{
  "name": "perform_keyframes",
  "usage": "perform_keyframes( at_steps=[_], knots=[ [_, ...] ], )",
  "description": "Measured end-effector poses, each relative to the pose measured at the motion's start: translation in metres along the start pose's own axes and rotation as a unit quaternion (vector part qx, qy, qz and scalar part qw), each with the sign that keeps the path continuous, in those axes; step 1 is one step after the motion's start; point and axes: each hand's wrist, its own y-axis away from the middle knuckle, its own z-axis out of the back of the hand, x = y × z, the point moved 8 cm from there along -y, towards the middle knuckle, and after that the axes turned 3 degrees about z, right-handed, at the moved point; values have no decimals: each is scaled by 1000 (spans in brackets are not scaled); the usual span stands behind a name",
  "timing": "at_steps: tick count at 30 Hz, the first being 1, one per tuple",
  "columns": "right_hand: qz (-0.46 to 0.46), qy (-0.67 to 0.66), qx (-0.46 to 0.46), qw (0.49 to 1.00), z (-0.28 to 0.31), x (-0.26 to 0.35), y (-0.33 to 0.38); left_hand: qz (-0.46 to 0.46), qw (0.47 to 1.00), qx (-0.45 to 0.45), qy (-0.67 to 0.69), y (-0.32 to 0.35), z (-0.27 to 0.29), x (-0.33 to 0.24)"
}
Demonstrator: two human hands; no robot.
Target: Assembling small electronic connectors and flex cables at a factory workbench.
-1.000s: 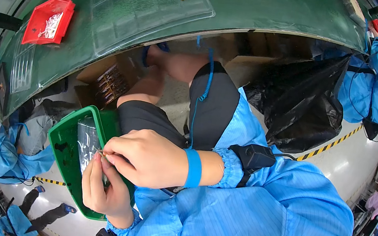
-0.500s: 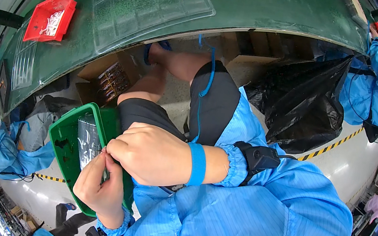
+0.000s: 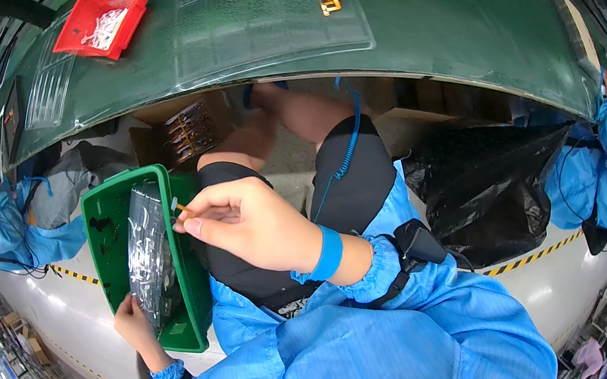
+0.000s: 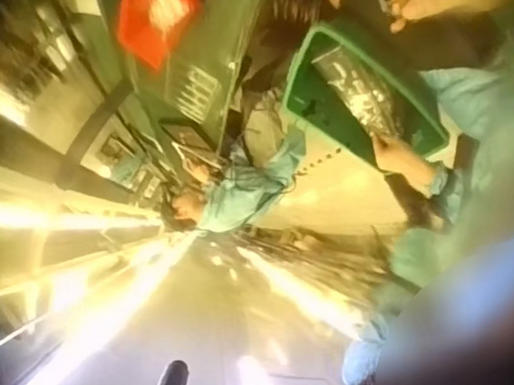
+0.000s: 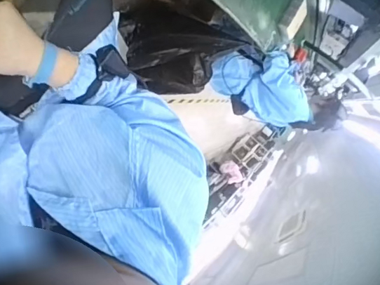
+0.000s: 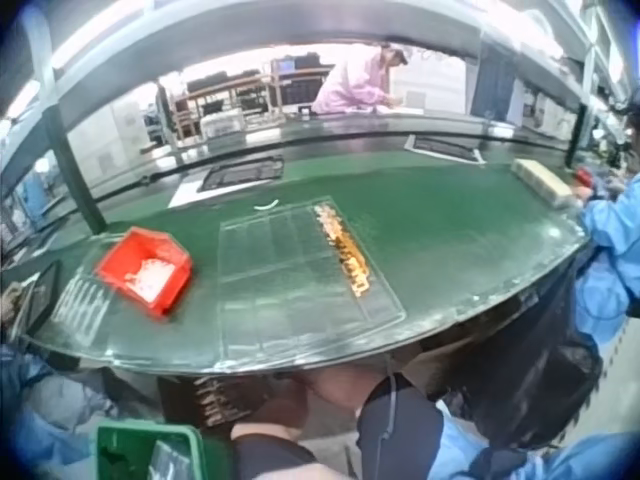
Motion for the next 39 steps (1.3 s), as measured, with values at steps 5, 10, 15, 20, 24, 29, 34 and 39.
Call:
perform_keyframes(
  at_steps=[5,10,15,20,24,29,34,39],
  knots=[
    [41,69,10,997,-7,-4,-25,169,917,69,-353,12,3,91],
    [-55,7,5,998,-23,-16,-34,165,954,85,-235,11,-5,81],
    [-65,-57,21,996,-42,-38,-31,189,769,324,517,41,-53,-116],
    [-57,17,-23,998,-50,-42,-26,241,596,315,698,0,-71,-169],
    [-19,30,-32,999,-56,-44,-40,179,597,334,707,-43,-68,-192],
    [22,-3,-11,1000,-71,-25,-65,45,680,364,635,-147,-38,-213],
    [42,45,15,998,-49,-21,-64,3,741,364,564,-286,-6,-241],
    [35,132,23,990,-25,-18,-45,-36,820,416,392,-370,-11,-265]
  ],
)
